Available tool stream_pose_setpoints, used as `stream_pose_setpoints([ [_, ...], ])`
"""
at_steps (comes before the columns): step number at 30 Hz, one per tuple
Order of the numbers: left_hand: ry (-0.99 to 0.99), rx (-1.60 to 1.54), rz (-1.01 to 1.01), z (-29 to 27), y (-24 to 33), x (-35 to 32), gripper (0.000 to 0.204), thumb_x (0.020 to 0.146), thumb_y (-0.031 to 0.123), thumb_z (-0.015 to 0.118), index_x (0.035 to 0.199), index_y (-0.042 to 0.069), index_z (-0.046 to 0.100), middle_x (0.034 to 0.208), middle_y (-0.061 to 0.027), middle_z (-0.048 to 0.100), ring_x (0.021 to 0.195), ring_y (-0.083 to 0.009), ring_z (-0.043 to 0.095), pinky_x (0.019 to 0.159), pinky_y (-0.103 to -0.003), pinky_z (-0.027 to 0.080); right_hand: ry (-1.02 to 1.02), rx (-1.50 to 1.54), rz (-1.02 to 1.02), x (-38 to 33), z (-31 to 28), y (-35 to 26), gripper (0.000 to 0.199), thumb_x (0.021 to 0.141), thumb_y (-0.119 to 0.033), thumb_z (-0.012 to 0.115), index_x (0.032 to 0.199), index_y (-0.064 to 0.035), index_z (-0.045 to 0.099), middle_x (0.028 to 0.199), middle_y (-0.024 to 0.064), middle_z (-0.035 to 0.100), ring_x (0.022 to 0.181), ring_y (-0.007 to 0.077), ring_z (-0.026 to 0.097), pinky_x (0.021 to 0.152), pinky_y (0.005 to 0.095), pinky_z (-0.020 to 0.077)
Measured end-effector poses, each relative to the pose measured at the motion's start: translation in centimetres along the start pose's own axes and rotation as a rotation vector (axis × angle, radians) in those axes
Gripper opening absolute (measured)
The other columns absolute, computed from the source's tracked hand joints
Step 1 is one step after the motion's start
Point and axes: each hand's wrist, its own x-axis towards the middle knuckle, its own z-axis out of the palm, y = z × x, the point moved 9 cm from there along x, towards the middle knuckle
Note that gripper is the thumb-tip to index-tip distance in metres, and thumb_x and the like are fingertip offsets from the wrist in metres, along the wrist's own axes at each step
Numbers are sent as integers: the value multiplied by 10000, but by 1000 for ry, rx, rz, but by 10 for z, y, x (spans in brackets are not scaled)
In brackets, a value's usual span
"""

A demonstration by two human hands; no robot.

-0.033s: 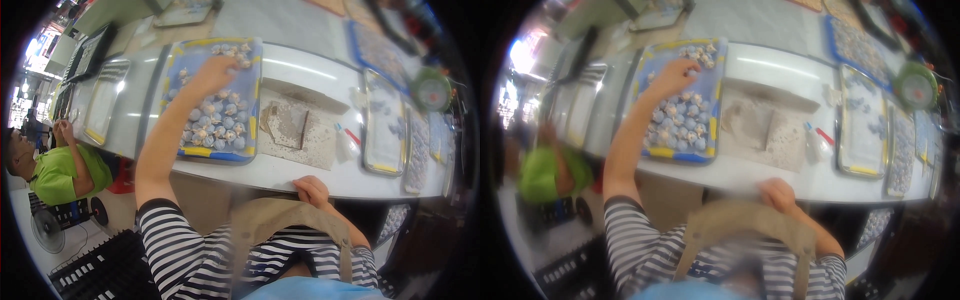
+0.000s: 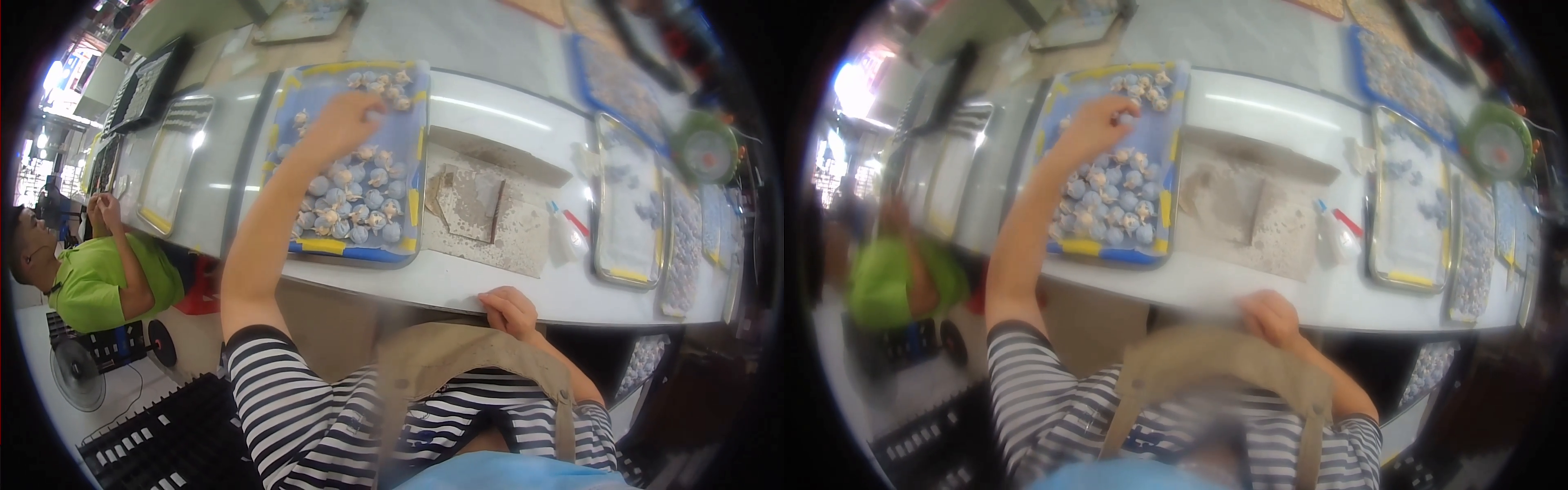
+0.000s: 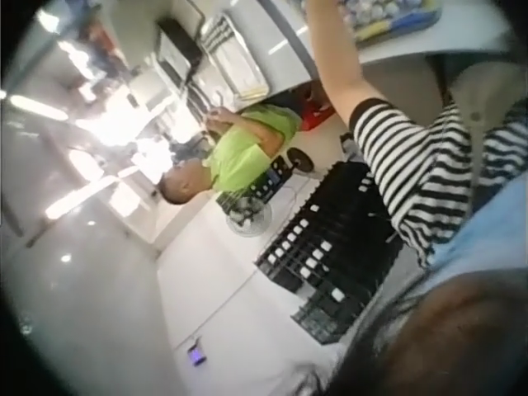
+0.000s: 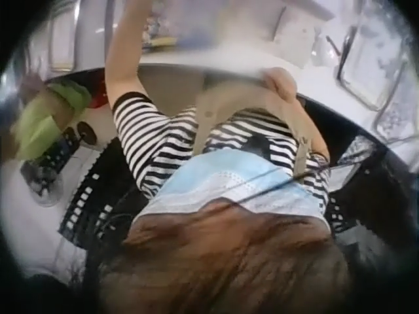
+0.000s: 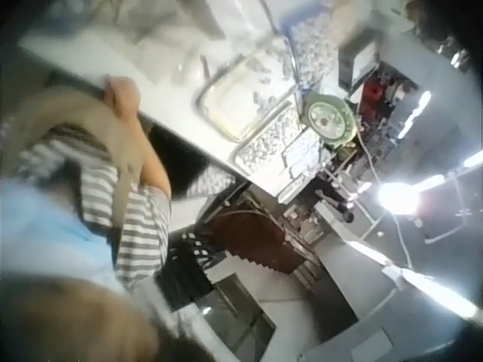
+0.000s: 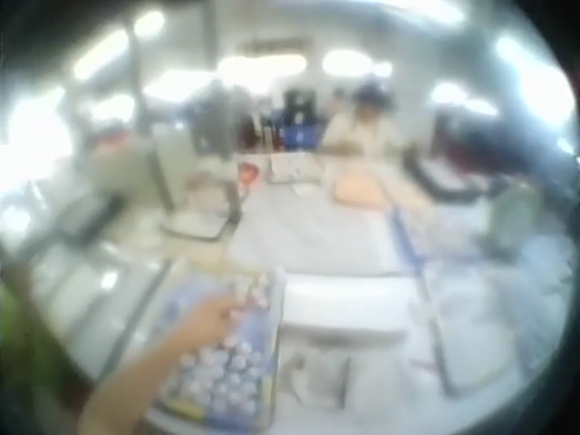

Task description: The person applies adhesive to small craft figurines using a squeeze bottle, presses the parts together by hand, and places the items onto a tray.

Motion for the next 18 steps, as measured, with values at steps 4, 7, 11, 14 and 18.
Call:
stream_pose_setpoints([
  [4, -89, -238, -138, -16, 20, -55, 225, 725, 109, 588, 936, 35, 605, 796, -66, 582, 662, -126, 524, 598, -257, 431, -55, 22, 37, 1, -10, -6, 205, 659, 69, 593, 848, -7, 608, 659, 92, 554, 569, 227, 539, 496, 301, 418],
  [7, -26, -147, -54, -17, 21, -84, 207, 734, 101, 628, 933, 45, 614, 818, -40, 582, 680, -78, 509, 600, -212, 419, -79, 30, -5, -8, -15, -6, 230, 657, 102, 579, 861, 0, 612, 691, 102, 578, 604, 224, 567, 534, 277, 451],
  [11, 269, -463, -55, -27, 25, -118, 192, 757, 16, 615, 949, 33, 609, 917, -18, 588, 748, -80, 523, 615, -191, 428, -107, 27, 23, -7, -30, -20, 249, 651, 94, 579, 870, -15, 625, 692, 90, 581, 605, 212, 570, 536, 278, 453],
  [14, 438, -796, -71, -19, 71, -134, 173, 797, 47, 598, 969, 25, 603, 886, -18, 599, 729, -78, 536, 629, -184, 442, -177, 184, 201, -25, -47, -18, 240, 673, 81, 589, 882, -29, 631, 707, 87, 593, 620, 198, 581, 550, 272, 460],
  [18, 270, -992, -154, 31, 114, -152, 176, 839, 92, 565, 999, 25, 595, 811, -23, 609, 680, -66, 547, 617, -185, 450, 13, -62, 152, -20, -93, -22, 188, 707, 73, 583, 863, -25, 625, 743, 104, 609, 658, 210, 598, 583, 265, 470],
])
